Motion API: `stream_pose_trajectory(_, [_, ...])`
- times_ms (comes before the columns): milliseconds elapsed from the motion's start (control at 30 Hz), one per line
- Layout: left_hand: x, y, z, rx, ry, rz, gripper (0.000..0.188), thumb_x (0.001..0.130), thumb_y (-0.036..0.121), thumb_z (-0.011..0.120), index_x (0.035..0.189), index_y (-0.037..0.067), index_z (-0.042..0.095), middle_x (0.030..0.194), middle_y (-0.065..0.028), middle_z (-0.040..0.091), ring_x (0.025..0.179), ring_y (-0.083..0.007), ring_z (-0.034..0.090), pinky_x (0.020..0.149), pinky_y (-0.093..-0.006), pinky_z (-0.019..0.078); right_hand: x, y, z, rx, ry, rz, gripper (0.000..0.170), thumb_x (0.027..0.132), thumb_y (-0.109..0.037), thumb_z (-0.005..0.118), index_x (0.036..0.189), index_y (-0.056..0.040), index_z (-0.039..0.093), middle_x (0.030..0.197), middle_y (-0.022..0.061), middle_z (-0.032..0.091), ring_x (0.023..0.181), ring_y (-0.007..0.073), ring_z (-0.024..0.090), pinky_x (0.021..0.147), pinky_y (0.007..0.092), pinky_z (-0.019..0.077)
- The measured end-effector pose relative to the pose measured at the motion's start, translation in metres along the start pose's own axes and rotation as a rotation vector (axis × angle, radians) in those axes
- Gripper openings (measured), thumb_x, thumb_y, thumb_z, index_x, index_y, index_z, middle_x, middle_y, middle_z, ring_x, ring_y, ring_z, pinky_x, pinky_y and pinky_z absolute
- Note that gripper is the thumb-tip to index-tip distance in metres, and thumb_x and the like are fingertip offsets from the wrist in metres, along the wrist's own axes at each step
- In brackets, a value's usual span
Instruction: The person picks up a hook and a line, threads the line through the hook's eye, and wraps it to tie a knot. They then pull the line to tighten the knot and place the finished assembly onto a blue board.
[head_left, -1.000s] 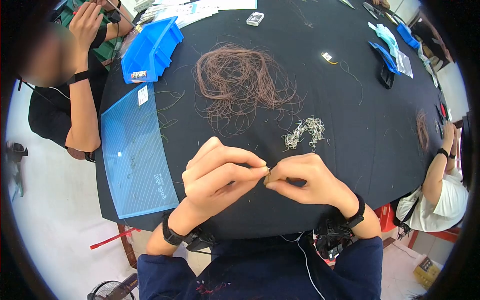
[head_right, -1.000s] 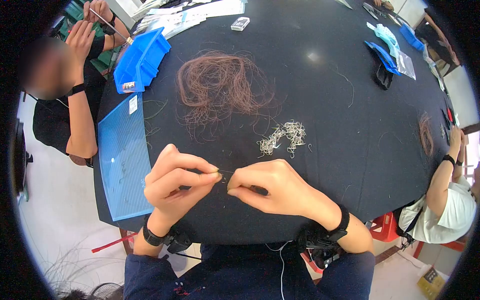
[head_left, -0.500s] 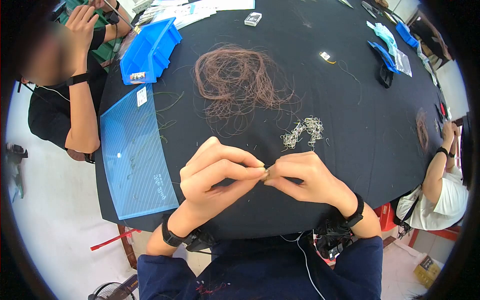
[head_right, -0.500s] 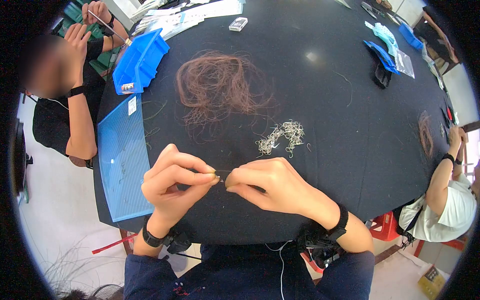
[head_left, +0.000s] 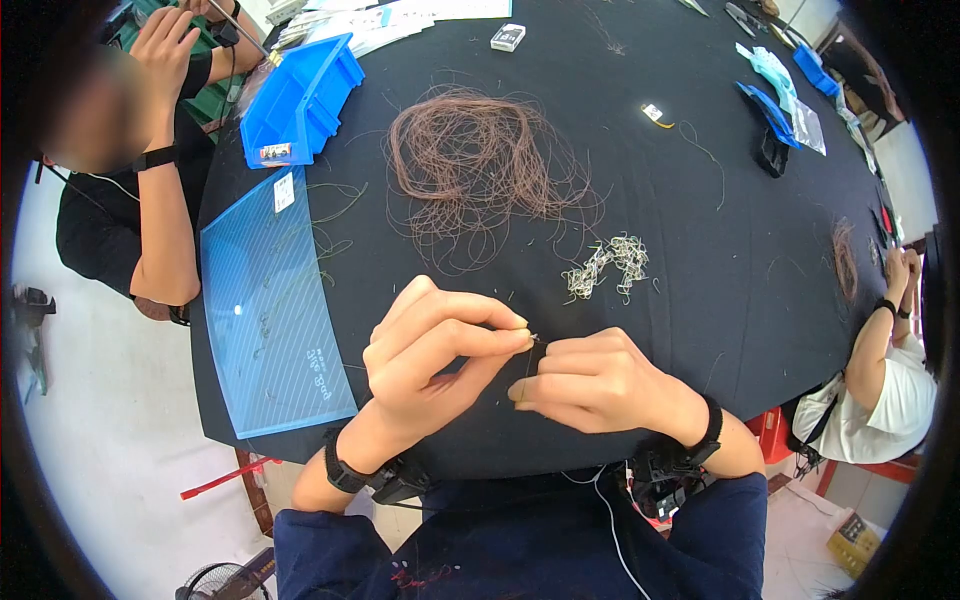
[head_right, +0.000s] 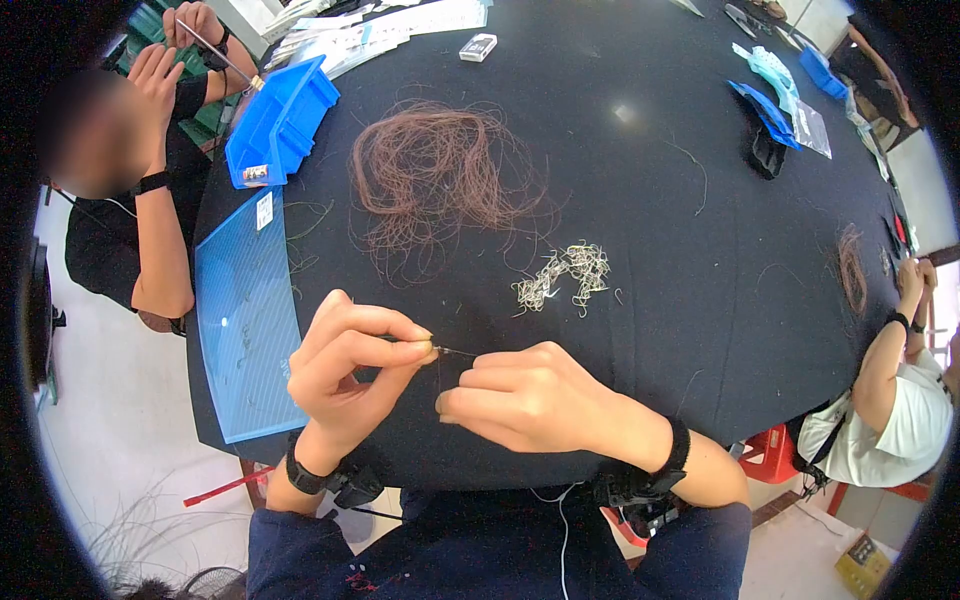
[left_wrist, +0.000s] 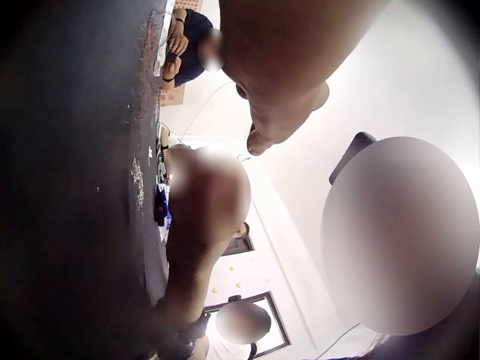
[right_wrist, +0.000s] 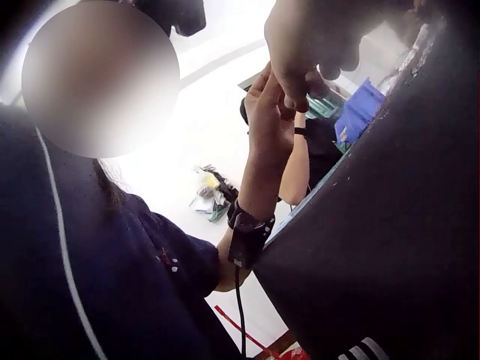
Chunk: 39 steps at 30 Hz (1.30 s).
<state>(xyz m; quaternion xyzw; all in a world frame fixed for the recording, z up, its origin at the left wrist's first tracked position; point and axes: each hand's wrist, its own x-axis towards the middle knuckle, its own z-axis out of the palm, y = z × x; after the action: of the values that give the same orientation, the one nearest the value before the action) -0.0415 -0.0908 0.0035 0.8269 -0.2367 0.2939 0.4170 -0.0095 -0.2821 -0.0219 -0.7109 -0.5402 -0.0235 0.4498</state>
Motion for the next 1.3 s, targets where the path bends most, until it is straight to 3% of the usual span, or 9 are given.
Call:
stream_pose_trajectory(367, [0.001,-0.004,0.003,0.093,-0.048,0.133,0.020,0.060,0.001,0.078,0.076,0.007,0.068,0.079,-0.0013,0.067,0.056,-0.0120,0.046,0.047,-0.0238,0.0325,0.000,-0.003,-0.011,0.100,0.061,-0.108,0.011,0.072,-0.005,0.066,0.081,-0.0076,0.060,0.059,0.0015,0.045,0.050,0.0159,0.049,0.039,0.0295,0.0377])
stream_pose_trajectory(467, [0.000,-0.003,0.006,0.073,-0.102,0.155,0.020,0.059,0.001,0.078,0.075,0.007,0.068,0.079,-0.0013,0.066,0.057,-0.0122,0.046,0.047,-0.0240,0.0336,-0.002,-0.002,-0.011,0.155,0.185,-0.076,0.012,0.072,-0.004,0.066,0.082,-0.0065,0.061,0.059,0.0020,0.046,0.049,0.0172,0.048,0.039,0.0298,0.0375])
stream_pose_trajectory(500, [-0.003,-0.004,0.008,0.061,-0.123,0.153,0.020,0.059,0.002,0.078,0.075,0.008,0.068,0.079,-0.0012,0.067,0.057,-0.0122,0.046,0.048,-0.0241,0.0334,-0.002,-0.001,-0.017,0.169,0.156,-0.059,0.010,0.073,-0.001,0.065,0.082,-0.0042,0.062,0.062,0.0040,0.052,0.050,0.0187,0.051,0.042,0.0301,0.0404])
stream_pose_trajectory(600, [-0.006,-0.004,0.010,0.037,-0.205,0.202,0.018,0.059,0.006,0.079,0.073,0.010,0.068,0.079,0.0000,0.068,0.056,-0.0111,0.045,0.047,-0.0235,0.0334,-0.002,0.001,-0.018,0.243,0.350,0.036,0.009,0.075,0.003,0.063,0.082,-0.0019,0.062,0.066,0.0064,0.057,0.052,0.0202,0.054,0.046,0.0298,0.0431])
stream_pose_trajectory(667, [-0.008,-0.002,0.012,0.031,-0.267,0.246,0.017,0.059,0.006,0.078,0.072,0.010,0.068,0.079,0.0006,0.068,0.055,-0.0105,0.044,0.046,-0.0231,0.0326,0.000,0.001,-0.022,0.196,0.372,0.164,0.006,0.078,0.003,0.061,0.083,-0.0005,0.063,0.069,0.0076,0.060,0.052,0.0180,0.055,0.048,0.0277,0.0420])
stream_pose_trajectory(833, [-0.008,0.001,0.012,-0.064,-0.281,0.222,0.016,0.060,0.006,0.079,0.071,0.011,0.068,0.079,0.0015,0.068,0.055,-0.0094,0.043,0.047,-0.0232,0.0312,0.004,0.003,-0.022,0.240,0.195,0.487,0.005,0.082,-0.001,0.061,0.086,-0.0027,0.061,0.068,0.0080,0.058,0.051,0.0188,0.052,0.048,0.0290,0.0399])
stream_pose_trajectory(1000, [-0.002,0.002,0.008,-0.164,-0.152,0.133,0.021,0.058,0.002,0.079,0.072,0.008,0.065,0.078,-0.0013,0.065,0.054,-0.0128,0.044,0.046,-0.0240,0.0313,0.002,0.011,-0.011,0.234,-0.019,0.449,0.005,0.082,-0.007,0.061,0.086,-0.0042,0.059,0.072,0.0120,0.061,0.064,0.0298,0.062,0.056,0.0357,0.0458])
stream_pose_trajectory(1300, [-0.002,-0.002,0.001,0.046,-0.002,0.085,0.021,0.060,-0.001,0.078,0.077,0.009,0.069,0.080,-0.0007,0.067,0.057,-0.0112,0.045,0.051,-0.0240,0.0314,-0.003,0.005,-0.002,0.319,-0.084,0.211,0.005,0.079,-0.006,0.063,0.083,-0.0064,0.060,0.066,0.0077,0.058,0.056,0.0253,0.058,0.050,0.0350,0.0438])
